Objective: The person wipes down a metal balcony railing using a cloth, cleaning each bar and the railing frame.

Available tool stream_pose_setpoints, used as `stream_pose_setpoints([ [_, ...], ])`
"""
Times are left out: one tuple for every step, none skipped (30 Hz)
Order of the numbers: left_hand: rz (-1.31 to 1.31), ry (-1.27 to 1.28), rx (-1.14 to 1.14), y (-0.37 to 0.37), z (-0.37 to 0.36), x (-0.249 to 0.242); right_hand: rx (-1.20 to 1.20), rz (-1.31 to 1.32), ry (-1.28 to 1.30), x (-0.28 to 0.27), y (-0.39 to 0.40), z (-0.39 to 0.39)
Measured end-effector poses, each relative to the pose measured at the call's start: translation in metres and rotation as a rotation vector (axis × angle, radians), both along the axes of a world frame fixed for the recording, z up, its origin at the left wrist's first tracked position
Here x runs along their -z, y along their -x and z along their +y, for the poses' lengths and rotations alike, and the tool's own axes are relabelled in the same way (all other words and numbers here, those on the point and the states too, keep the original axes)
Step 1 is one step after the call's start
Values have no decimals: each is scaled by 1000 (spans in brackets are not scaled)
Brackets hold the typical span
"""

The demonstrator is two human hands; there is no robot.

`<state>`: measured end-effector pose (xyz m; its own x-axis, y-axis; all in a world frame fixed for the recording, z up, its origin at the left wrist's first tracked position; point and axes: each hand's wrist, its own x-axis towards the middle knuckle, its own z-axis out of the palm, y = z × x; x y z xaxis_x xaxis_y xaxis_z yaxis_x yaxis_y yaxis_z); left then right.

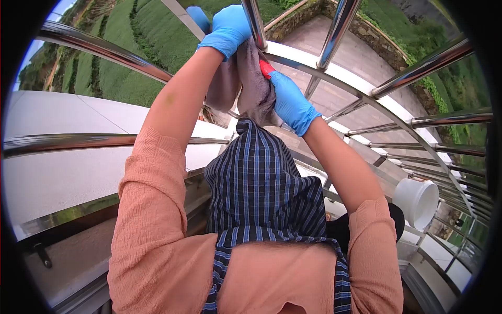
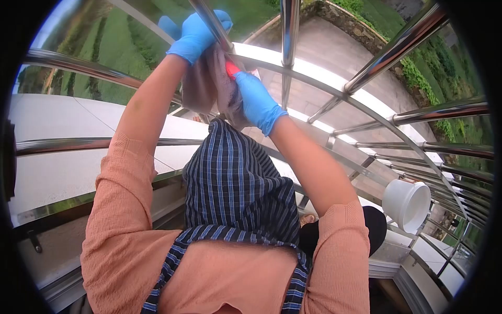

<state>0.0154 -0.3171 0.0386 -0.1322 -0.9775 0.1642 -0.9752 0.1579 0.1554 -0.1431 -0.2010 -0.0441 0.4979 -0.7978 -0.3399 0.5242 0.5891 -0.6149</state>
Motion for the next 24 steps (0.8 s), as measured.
stream_pose_setpoints([
  [6, -22, 54, 2, -7, 3, 20, -62, -11, -1, -7, -4],
  [-95, -184, 13, 12, -14, -10, 42, -124, -22, -2, -16, -6],
  [-117, -111, 105, 6, -25, -3, 66, -186, -33, -3, -23, -8],
  [-133, -84, 160, -6, -30, -3, 47, -129, -62, -6, -37, -13],
  [-147, -51, 220, -8, -37, 2, 38, -119, -35, -8, -37, -17],
  [-147, -82, 243, -10, -42, 6, 29, -107, -12, -9, -37, -17],
  [-145, -111, 263, -13, -46, 9, 16, -94, 13, -15, -35, -16],
  [-146, -136, 284, -15, -49, 12, -3, -58, 16, -20, -27, -12],
  [-144, -174, 261, -16, -50, 16, -3, -68, 35, -27, -22, -5],
  [-144, -208, 240, -19, -52, 23, 0, -79, 59, -33, -16, 0],
  [-142, -237, 219, -18, -52, 24, 4, -86, 87, -37, -9, 2],
  [-27, -239, 274, -21, -49, 26, -22, -20, 73, -19, -5, -3],
  [45, -249, 261, -20, -47, 24, -50, 44, 58, -2, 0, -7],
  [120, -263, 245, -20, -43, 23, -35, 39, 70, 3, 5, -2],
  [195, -282, 225, -21, -36, 24, -24, 32, 77, 9, 7, 5],
  [56, -256, 99, -8, -18, 8, 11, -39, 118, -7, 12, 17],
  [39, -193, 24, -6, -10, 9, -3, -4, 100, -9, 16, 23],
  [22, -129, -54, -5, -3, 8, -20, 32, 84, -10, 22, 27],
  [7, -65, -135, -4, 6, 8, -40, 69, 68, -10, 28, 28],
  [-56, -30, -172, 4, 22, 0, 12, 104, 82, 7, 27, 29],
  [-43, -6, -235, 12, 35, -6, 0, 192, 108, 23, 31, 30],
  [48, 61, -287, 18, 52, -9, -10, 283, 138, 33, 37, 29],
  [144, 129, -336, 22, 70, -11, -17, 378, 170, 37, 45, 29],
  [271, 173, -326, 22, 84, -8, -1, 384, 184, 34, 52, 34],
])
